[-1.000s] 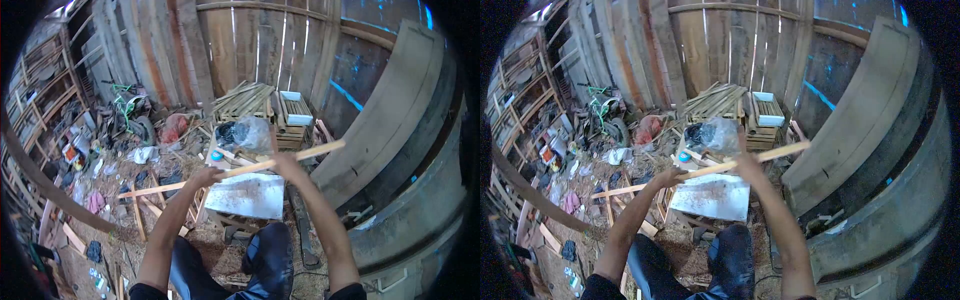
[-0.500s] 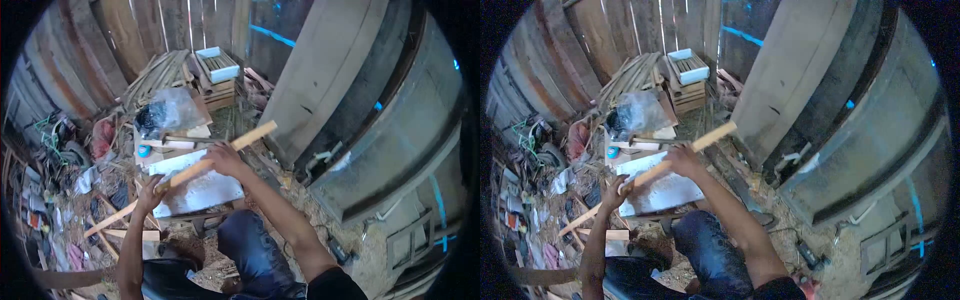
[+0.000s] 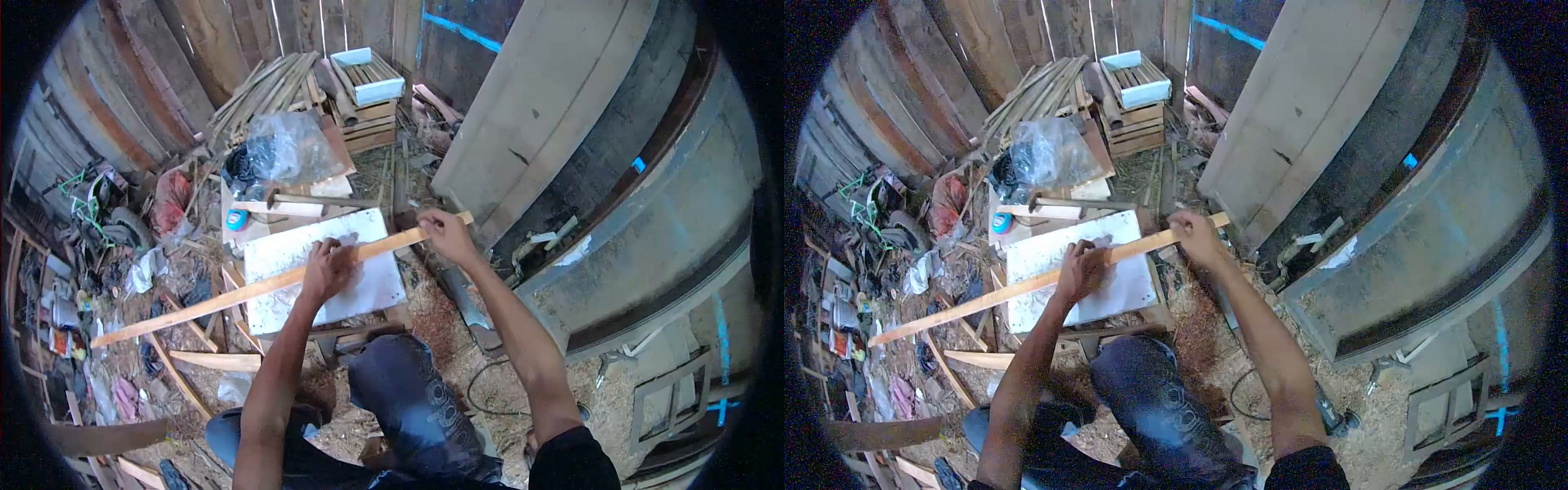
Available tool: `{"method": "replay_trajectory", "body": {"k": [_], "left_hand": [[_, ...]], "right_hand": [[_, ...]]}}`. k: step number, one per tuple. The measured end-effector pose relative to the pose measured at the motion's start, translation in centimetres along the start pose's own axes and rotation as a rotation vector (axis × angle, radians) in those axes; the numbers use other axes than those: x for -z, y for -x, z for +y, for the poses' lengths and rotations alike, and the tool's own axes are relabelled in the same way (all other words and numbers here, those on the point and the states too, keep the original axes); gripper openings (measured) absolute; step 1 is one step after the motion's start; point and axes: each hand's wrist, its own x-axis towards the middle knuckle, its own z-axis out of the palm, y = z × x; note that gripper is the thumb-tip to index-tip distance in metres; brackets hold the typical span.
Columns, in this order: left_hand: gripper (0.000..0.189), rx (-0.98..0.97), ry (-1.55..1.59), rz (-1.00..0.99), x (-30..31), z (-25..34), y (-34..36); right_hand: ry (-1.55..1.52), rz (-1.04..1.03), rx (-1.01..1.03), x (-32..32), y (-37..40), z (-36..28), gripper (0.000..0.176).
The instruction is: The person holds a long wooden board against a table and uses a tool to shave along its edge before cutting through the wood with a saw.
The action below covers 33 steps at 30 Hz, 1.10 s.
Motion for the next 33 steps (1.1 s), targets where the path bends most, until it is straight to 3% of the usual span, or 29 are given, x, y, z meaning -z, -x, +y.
{"method": "replay_trajectory", "body": {"k": [5, 7, 9, 11, 12, 19, 28, 31, 33], "left_hand": [[0.031, 0.038, -0.009, 0.023, -2.3, 1.2, -2.7], [0.032, 0.012, 0.041, 0.076, -2.5, 0.9, -2.0], [0.031, 0.012, 0.059, 0.107, -2.4, 0.9, -1.8], [0.031, 0.033, 0.041, 0.099, -1.9, 1.1, -2.1], [0.031, 0.04, 0.032, 0.063, -1.8, 1.2, -2.2], [0.033, 0.07, 0.05, 0.109, -2.1, 0.9, -2.0], [0.029, 0.097, 0.052, 0.087, -2.8, 0.3, -1.9], [0.028, 0.15, 0.07, 0.105, -3.0, 0.8, -1.8], [0.029, -0.047, -0.024, 0.238, -4.5, -0.6, -1.5]], "right_hand": [[0.273, -0.116, 0.13, 3.1, 0.7, 1.0, 0.027], [0.544, -0.153, 0.251, 1.7, 1.0, 0.5, 0.034], [0.625, -0.219, 0.273, -0.3, 1.0, -0.2, 0.039], [0.749, -0.108, 0.261, -1.6, 0.9, -0.2, 0.038], [0.785, -0.135, 0.164, -2.0, 0.8, -1.1, 0.039], [0.731, -0.073, 0.263, -2.3, 0.3, 0.3, 0.039], [0.711, -0.164, 0.044, -1.9, -0.1, -1.9, 0.038], [0.673, -0.122, 0.118, -2.1, 0.0, -1.2, 0.038], [0.611, -0.186, 0.128, -2.2, -0.6, 0.4, 0.038]]}}
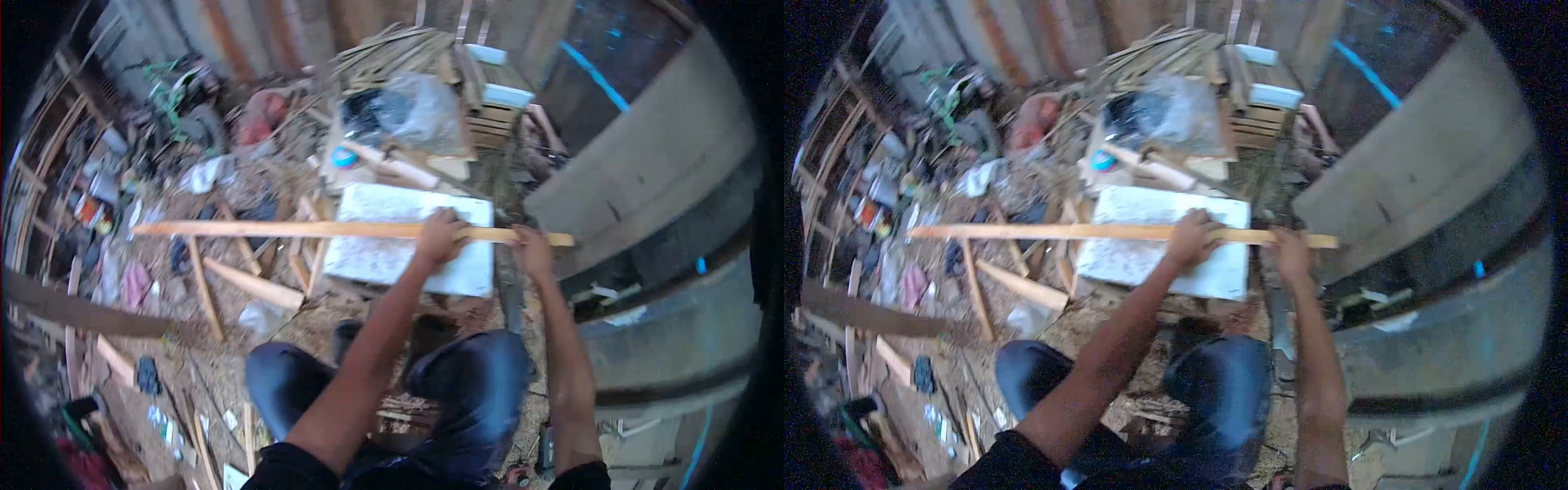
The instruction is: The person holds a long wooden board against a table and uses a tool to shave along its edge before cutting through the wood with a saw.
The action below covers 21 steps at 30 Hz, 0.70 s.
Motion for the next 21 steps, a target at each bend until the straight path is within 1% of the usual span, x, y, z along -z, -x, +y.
{"method": "replay_trajectory", "body": {"k": [2, 5, 7, 8, 10, 11, 13, 15, 17, 18, 19, 20, 21], "left_hand": [[0.03, 0.132, 0.021, -0.017, 2.0, 1.8, -0.1], [0.03, 0.188, 0.037, -0.046, 2.4, 2.3, -0.1], [0.031, 0.209, -0.005, -0.116, 2.6, 2.2, -0.2], [0.031, 0.209, -0.007, -0.115, 2.9, 2.1, -0.1], [0.031, 0.216, 0.019, -0.151, 2.7, 2.0, -0.4], [0.031, 0.228, 0.024, -0.155, 2.5, 1.9, -0.4], [0.031, 0.219, 0.002, -0.171, 2.9, 2.1, -0.6], [0.033, 0.223, -0.035, -0.195, 2.8, 2.2, -0.6], [0.033, 0.197, -0.037, -0.175, 2.3, 2.0, -0.2], [0.034, 0.188, -0.051, -0.149, 2.4, 2.0, -0.4], [0.034, 0.203, -0.039, -0.193, 2.7, 2.0, -0.5], [0.034, 0.193, -0.04, -0.182, 2.8, 2.2, -0.9], [0.035, 0.194, -0.039, -0.191, 3.0, 2.2, -0.9]], "right_hand": [[0.065, -0.027, -0.061, 0.4, -0.1, -0.5, 0.039], [0.114, -0.076, -0.046, 1.2, -0.2, -1.5, 0.04], [0.101, -0.073, -0.062, 1.2, -0.3, -1.6, 0.041], [0.1, -0.072, -0.06, 0.9, -0.2, -1.7, 0.041], [0.131, -0.12, -0.137, 1.1, -0.3, -1.5, 0.047], [0.138, -0.115, -0.142, 1.0, -0.1, -1.2, 0.047], [0.095, -0.118, -0.046, 0.9, -0.3, -0.8, 0.048], [0.091, -0.106, -0.081, 0.9, -0.2, -0.9, 0.047], [0.09, -0.098, -0.122, 1.1, 0.4, -1.3, 0.047], [0.123, -0.117, -0.117, 1.3, 0.5, -1.6, 0.048], [0.155, -0.137, -0.109, 1.4, 0.6, -1.8, 0.048], [0.184, -0.157, -0.096, 1.4, 0.4, -1.6, 0.049], [0.15, -0.164, -0.065, 1.4, 0.2, -1.1, 0.05]]}}
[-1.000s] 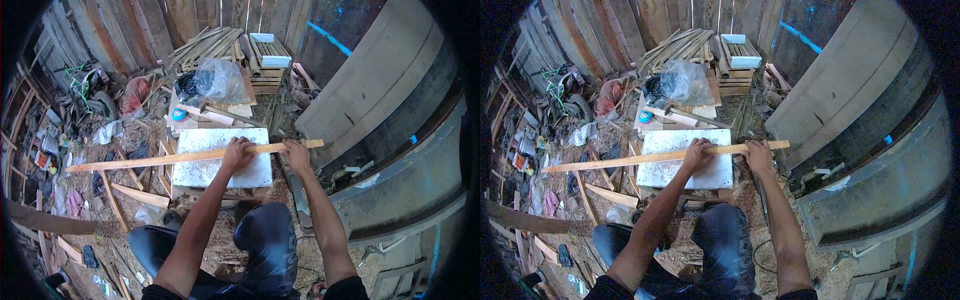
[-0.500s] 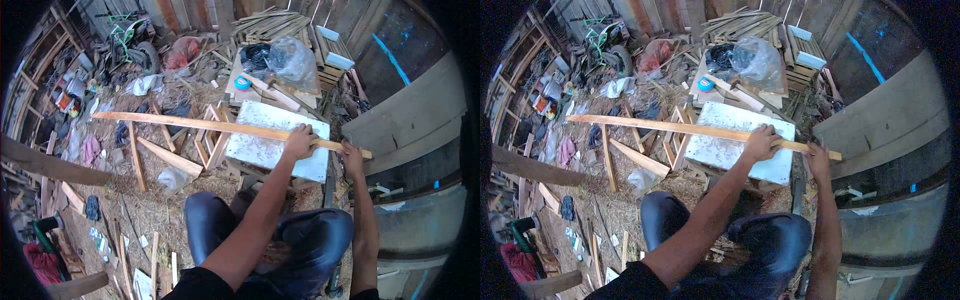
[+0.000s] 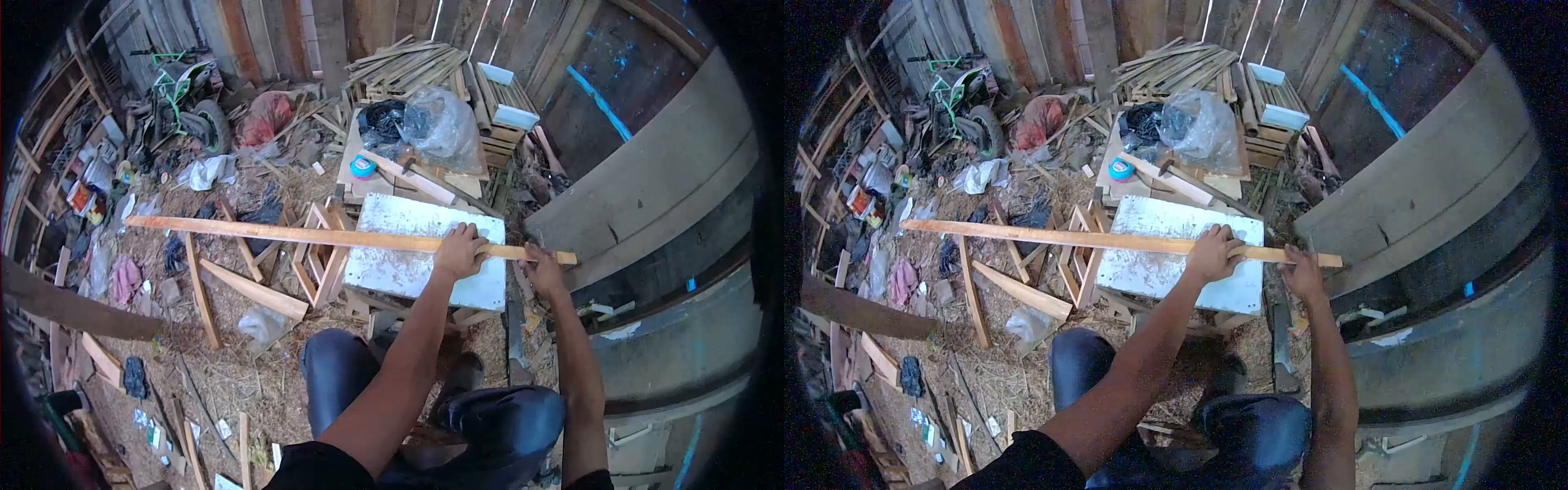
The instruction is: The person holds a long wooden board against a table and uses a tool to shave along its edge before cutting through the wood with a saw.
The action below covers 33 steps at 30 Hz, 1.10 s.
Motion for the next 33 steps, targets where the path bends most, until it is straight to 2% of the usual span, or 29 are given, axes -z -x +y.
{"method": "replay_trajectory", "body": {"k": [8, 14, 17, 21, 23, 27, 29, 33], "left_hand": [[0.035, -0.007, -0.029, 0.04, -0.5, -0.1, 0.0], [0.033, -0.03, -0.044, 0.071, -0.7, 0.1, 0.0], [0.033, -0.051, -0.031, 0.079, -0.7, -0.1, -0.4], [0.032, -0.053, -0.015, 0.079, -0.6, 0.1, -0.1], [0.032, -0.058, -0.002, 0.068, -0.4, 0.2, 0.0], [0.032, -0.021, -0.059, 0.046, -0.7, 0.2, -0.1], [0.031, -0.066, -0.043, 0.094, -0.7, 0.2, 0.0], [0.033, -0.021, -0.047, 0.105, -0.9, 0.4, 0.4]], "right_hand": [[-0.013, -0.041, 0.07, 0.2, -0.7, 1.7, 0.05], [0.115, -0.032, 0.065, -0.7, -0.1, 2.0, 0.062], [0.106, 0.043, 0.097, -1.0, 0.4, 1.8, 0.062], [0.129, -0.01, 0.035, -0.3, 0.5, 0.9, 0.065], [0.086, 0.005, 0.088, -0.4, 0.5, 1.4, 0.066], [0.065, -0.001, 0.069, -0.7, 0.6, 1.1, 0.068], [0.079, -0.022, 0.052, -0.2, 0.8, 0.8, 0.069], [0.077, -0.022, 0.112, -1.0, 0.6, 1.8, 0.069]]}}
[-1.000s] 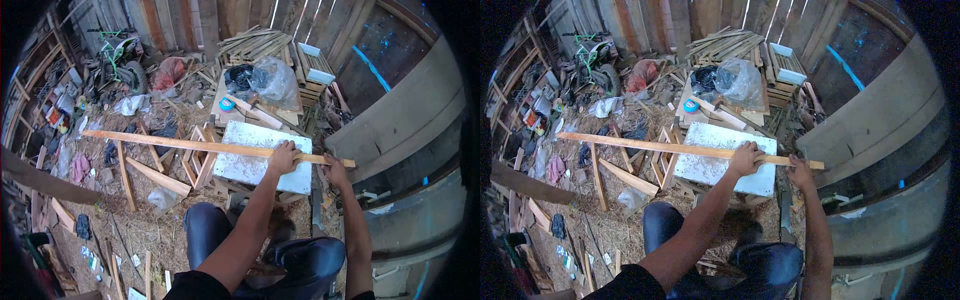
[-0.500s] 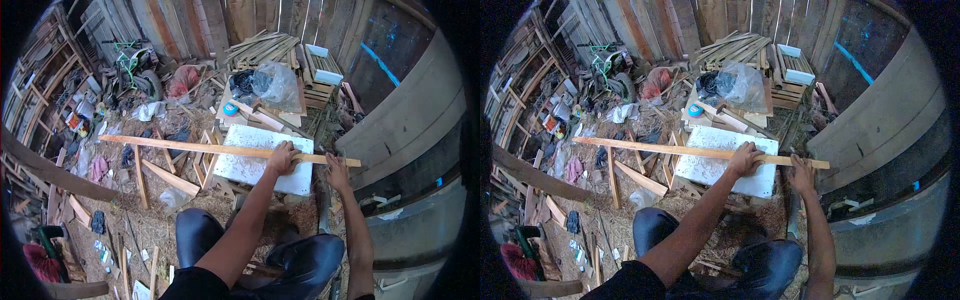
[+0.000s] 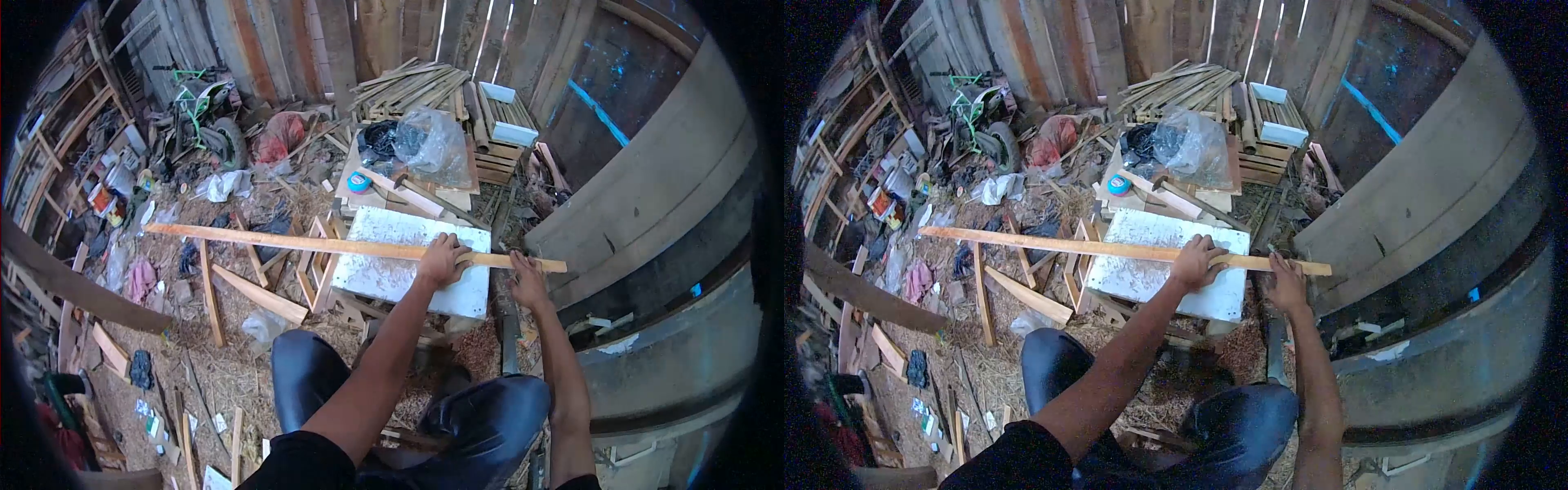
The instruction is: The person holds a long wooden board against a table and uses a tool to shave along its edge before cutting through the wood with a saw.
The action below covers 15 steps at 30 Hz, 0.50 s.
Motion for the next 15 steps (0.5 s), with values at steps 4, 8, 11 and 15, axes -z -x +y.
{"method": "replay_trajectory", "body": {"k": [4, 8, 11, 15], "left_hand": [[0.033, 0.001, -0.012, -0.005, -0.1, -0.2, -0.2], [0.034, 0.094, 0.032, -0.061, -0.1, -0.2, -0.4], [0.034, 0.095, 0.033, -0.063, -0.2, -0.4, -0.3], [0.034, 0.156, 0.061, -0.104, -0.2, -0.3, -0.5]], "right_hand": [[0.039, -0.023, -0.006, 0.4, -0.3, -0.2, 0.065], [0.092, -0.113, -0.055, 1.3, -0.9, -0.5, 0.06], [0.099, -0.145, -0.073, 1.9, -1.0, -1.4, 0.062], [0.157, -0.152, -0.026, 1.0, -1.1, -0.1, 0.064]]}}
